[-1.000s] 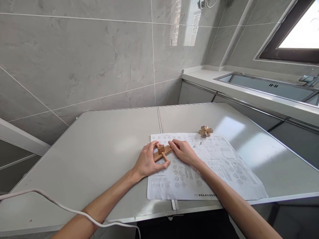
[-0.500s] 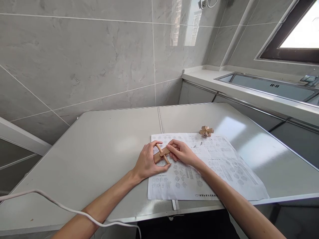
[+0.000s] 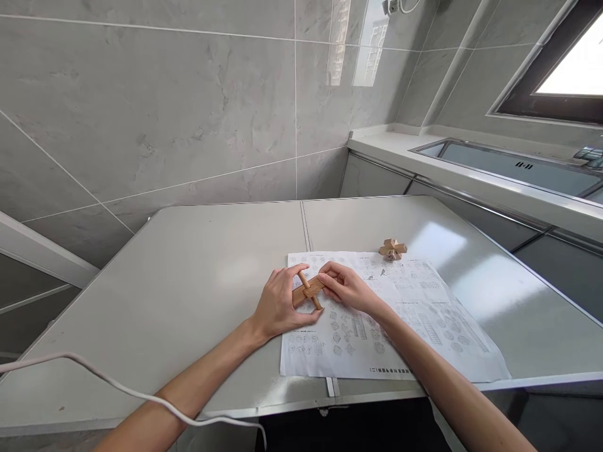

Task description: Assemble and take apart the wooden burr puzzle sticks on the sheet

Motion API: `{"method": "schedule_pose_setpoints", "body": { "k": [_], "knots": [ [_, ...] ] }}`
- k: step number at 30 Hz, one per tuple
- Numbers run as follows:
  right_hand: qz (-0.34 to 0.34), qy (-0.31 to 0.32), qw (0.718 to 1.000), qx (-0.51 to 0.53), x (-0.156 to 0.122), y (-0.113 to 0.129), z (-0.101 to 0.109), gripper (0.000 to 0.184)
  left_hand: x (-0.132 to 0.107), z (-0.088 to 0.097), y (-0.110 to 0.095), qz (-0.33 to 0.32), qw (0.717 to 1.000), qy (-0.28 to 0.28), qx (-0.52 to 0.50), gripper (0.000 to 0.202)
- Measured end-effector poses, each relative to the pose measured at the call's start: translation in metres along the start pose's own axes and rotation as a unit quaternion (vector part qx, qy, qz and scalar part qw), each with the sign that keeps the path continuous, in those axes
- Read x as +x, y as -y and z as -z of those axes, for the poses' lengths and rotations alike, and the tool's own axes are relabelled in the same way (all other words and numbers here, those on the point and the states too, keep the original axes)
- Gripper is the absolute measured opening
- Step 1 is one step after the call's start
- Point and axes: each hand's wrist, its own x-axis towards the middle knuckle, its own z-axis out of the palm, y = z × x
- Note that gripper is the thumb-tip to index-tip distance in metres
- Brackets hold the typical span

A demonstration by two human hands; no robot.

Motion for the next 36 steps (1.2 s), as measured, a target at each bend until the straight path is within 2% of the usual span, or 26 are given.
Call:
{"method": "schedule_pose_setpoints", "body": {
  "k": [5, 10, 13, 16, 18, 24, 29, 36],
  "knots": [
    [0.003, 0.008, 1.000, -0.005, 0.000, 0.002, 0.003, 0.040, 0.003, 0.004, 0.003, -0.039, 0.999, -0.007, 0.007, 0.091],
    [-0.007, 0.027, 0.999, 0.017, -0.001, 0.001, 0.006, 0.043, 0.003, 0.008, 0.008, -0.071, 0.997, 0.019, 0.000, 0.088],
    [0.005, 0.005, 0.999, 0.036, 0.000, -0.003, 0.006, 0.043, 0.004, 0.010, 0.008, -0.043, 0.998, 0.016, -0.038, 0.100],
    [0.014, -0.013, 0.999, 0.044, 0.000, -0.007, 0.005, 0.040, 0.005, 0.011, 0.008, 0.021, 0.994, 0.010, -0.110, 0.121],
    [0.016, -0.016, 0.999, 0.043, 0.000, -0.009, 0.005, 0.038, 0.005, 0.011, 0.009, 0.061, 0.987, 0.018, -0.148, 0.124],
    [0.024, -0.016, 0.998, 0.058, 0.000, -0.008, 0.006, 0.036, 0.003, 0.011, 0.014, 0.110, 0.974, 0.047, -0.193, 0.114],
    [0.015, -0.016, 0.999, 0.042, -0.001, -0.006, 0.008, 0.036, 0.004, 0.012, 0.014, 0.092, 0.980, 0.041, -0.169, 0.105],
    [0.032, -0.013, 0.998, -0.057, -0.001, -0.002, 0.010, 0.025, 0.008, 0.013, 0.010, 0.085, 0.982, 0.038, -0.164, 0.093]
  ]
}}
